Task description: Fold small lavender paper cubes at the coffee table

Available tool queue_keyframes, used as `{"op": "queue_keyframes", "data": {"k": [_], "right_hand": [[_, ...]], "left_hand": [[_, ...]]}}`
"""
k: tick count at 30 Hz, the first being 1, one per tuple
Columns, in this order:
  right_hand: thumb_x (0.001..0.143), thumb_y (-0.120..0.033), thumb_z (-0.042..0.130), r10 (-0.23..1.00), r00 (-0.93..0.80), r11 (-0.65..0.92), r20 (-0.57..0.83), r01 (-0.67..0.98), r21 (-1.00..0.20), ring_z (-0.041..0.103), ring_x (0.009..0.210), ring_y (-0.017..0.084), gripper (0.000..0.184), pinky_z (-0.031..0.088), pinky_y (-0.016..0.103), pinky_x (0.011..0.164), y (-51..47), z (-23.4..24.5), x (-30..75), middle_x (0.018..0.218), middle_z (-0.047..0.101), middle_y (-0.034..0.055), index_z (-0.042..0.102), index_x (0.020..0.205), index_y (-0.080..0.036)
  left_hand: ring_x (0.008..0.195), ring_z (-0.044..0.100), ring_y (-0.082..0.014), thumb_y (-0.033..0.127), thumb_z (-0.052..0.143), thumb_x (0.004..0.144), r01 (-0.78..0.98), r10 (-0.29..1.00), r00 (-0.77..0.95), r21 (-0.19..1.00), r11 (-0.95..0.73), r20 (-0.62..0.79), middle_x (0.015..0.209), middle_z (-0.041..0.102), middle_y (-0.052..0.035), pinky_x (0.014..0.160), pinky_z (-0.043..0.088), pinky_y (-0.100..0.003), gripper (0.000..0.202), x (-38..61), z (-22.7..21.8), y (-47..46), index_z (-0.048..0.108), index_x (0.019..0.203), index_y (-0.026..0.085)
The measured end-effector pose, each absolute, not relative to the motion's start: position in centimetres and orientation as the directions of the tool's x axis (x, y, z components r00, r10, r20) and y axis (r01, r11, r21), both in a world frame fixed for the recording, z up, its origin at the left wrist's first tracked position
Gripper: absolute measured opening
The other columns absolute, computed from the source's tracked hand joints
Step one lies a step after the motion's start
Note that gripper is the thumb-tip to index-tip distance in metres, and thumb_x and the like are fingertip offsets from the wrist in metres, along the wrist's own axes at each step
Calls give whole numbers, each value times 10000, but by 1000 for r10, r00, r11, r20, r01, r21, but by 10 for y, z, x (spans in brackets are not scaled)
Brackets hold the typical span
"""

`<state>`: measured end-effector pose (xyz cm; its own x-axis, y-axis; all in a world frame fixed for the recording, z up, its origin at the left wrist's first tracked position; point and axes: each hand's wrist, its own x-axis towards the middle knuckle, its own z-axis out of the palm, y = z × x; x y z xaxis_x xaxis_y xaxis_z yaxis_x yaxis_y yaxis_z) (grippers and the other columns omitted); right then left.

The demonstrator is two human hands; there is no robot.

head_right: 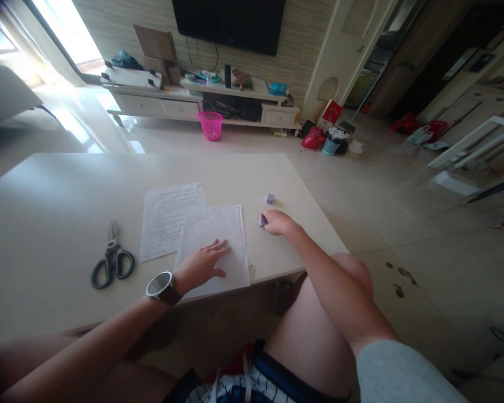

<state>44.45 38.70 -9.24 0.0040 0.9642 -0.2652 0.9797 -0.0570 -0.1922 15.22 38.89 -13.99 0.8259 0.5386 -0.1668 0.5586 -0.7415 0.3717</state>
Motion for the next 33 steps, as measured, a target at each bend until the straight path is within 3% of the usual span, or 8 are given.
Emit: {"op": "queue_keyframes", "data": {"k": [3, 7, 14, 18, 24, 28, 33], "right_hand": [[819, -208, 678, 954, -72, -22, -292, 951, -307, 629, 892, 184, 224, 430, 231, 763, 385, -84, 460, 1014, 718, 76, 674, 1035, -154], [799, -185, 682, 869, -226, -10, -440, 882, -472, 638, 957, 184, 247, 448, 227, 832, 375, -84, 474, 1046, 720, 55, 678, 1045, -160], [751, -146, 695, 766, -304, -79, -567, 830, -552, 636, 983, 173, 343, 459, 218, 852, 374, -90, 469, 1085, 723, 35, 683, 1092, -173], [752, -135, 701, 786, -281, -77, -551, 840, -538, 634, 972, 178, 320, 457, 220, 853, 378, -95, 469, 1080, 725, 40, 684, 1069, -180], [864, -183, 628, 934, -94, -41, -346, 931, -364, 615, 978, 186, 307, 426, 230, 842, 386, -96, 479, 1139, 695, 69, 619, 1171, -186], [877, -191, 615, 908, -76, -68, -411, 944, -324, 599, 918, 178, 255, 413, 224, 780, 386, -93, 481, 1060, 686, 62, 612, 1131, -173], [852, -166, 626, 856, -186, -25, -482, 917, -398, 597, 920, 164, 270, 411, 208, 773, 384, -96, 478, 1070, 685, 45, 612, 1122, -185]], "left_hand": [[1498, 319, -376, 282, 826, 782, 563, 539, 824, 366, -741, -176, 1598, 386, -173, 1185, 407, -502, 719, 152, -141, 389, 533, 1432, 187], [1497, 324, -370, 259, 828, 777, 563, 541, 823, 367, -740, -173, 1599, 386, -170, 1189, 405, -501, 725, 152, -142, 388, 527, 1433, 195], [1501, 326, -362, 260, 819, 778, 562, 542, 824, 370, -740, -168, 1598, 393, -167, 1185, 402, -492, 716, 152, -142, 388, 523, 1428, 204], [1504, 323, -356, 267, 822, 776, 562, 543, 823, 376, -737, -164, 1600, 394, -158, 1193, 391, -477, 715, 152, -143, 388, 524, 1423, 204], [1507, 310, -366, 246, 816, 785, 565, 544, 821, 379, -732, -173, 1601, 382, -179, 1204, 378, -483, 715, 152, -143, 387, 520, 1432, 173], [1505, 312, -366, 252, 821, 783, 563, 541, 823, 374, -737, -174, 1606, 376, -171, 1191, 395, -493, 732, 152, -142, 387, 506, 1442, 194], [1506, 305, -366, 255, 827, 788, 572, 545, 818, 369, -733, -185, 1611, 364, -171, 1210, 376, -483, 745, 152, -141, 387, 504, 1455, 176]]}}
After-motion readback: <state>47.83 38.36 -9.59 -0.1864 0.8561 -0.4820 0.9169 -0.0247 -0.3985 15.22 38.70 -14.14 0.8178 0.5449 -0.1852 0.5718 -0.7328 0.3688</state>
